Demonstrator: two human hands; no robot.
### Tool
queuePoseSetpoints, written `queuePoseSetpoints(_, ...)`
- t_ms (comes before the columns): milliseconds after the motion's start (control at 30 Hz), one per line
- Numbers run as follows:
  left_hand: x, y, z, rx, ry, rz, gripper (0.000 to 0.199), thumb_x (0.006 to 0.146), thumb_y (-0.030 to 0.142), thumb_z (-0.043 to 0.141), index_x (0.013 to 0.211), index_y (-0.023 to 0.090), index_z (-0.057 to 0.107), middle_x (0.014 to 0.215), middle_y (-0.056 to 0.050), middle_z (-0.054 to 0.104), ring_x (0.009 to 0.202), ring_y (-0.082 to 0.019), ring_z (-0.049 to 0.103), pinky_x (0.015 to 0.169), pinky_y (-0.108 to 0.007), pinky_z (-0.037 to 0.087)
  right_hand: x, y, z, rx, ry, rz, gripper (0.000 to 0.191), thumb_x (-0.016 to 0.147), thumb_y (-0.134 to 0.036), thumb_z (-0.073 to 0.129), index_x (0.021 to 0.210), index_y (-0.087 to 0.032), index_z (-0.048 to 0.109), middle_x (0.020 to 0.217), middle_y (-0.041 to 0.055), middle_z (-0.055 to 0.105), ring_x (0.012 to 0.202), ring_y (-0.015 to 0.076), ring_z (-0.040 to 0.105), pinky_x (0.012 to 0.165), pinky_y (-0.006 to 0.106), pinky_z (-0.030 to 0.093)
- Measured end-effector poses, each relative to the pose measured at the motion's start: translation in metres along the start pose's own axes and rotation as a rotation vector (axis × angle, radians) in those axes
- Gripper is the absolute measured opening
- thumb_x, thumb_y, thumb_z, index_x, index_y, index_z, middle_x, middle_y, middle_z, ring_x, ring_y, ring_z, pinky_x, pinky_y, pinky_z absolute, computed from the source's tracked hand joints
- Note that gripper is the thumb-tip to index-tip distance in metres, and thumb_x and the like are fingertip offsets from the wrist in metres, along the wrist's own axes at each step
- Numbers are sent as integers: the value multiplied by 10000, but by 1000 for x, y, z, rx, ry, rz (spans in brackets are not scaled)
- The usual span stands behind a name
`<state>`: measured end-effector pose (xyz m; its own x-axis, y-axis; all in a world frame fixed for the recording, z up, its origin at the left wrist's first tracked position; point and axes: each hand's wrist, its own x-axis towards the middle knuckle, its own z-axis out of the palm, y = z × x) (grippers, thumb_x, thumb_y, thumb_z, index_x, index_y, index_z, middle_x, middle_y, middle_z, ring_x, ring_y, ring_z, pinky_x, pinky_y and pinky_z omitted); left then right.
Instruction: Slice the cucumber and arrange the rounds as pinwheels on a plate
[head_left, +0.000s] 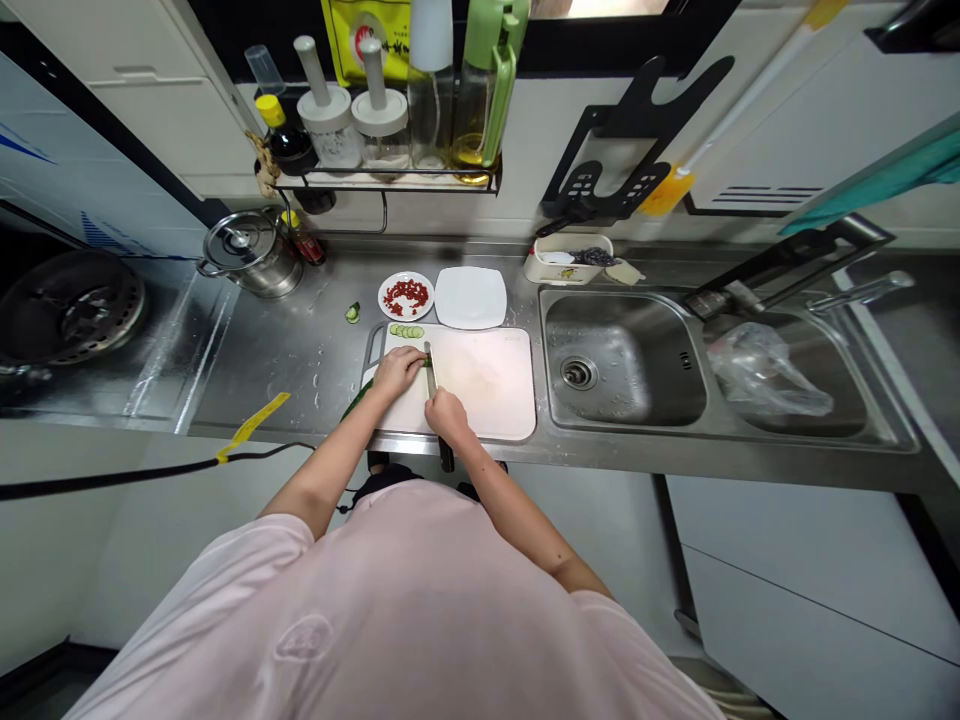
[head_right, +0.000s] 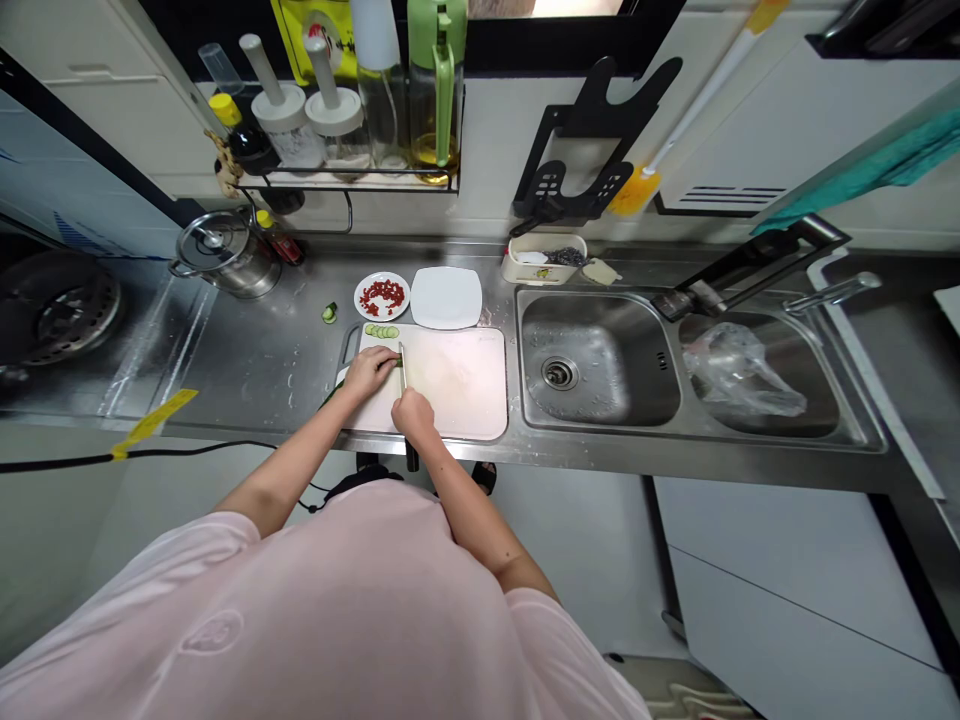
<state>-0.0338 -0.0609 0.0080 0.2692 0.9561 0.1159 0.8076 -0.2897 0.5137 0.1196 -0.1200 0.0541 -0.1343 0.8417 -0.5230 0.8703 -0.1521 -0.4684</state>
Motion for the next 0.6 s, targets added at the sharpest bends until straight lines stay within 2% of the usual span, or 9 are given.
queuePoseSetpoints(267, 0, 1, -1, 9, 3, 12, 256, 910, 263, 457, 1050, 245, 670, 1046, -45, 661, 1000, -199, 575, 904, -344, 444, 6, -2, 1, -5, 29, -15, 270, 903, -192, 380, 1068, -103, 575, 1011, 166, 664, 937, 254, 636, 721, 292, 438)
queuePoseSetpoints(600, 0, 0, 0, 3, 2, 5, 257, 904, 263, 471, 1065, 251, 671, 1052, -50, 660, 1011, -205, 574, 908, -353, 443, 3, -2, 1, -9, -3, 12, 268, 907, -198, 390, 1080, -107, 574, 1026, 173, 660, 958, 252, 633, 746, 295, 442)
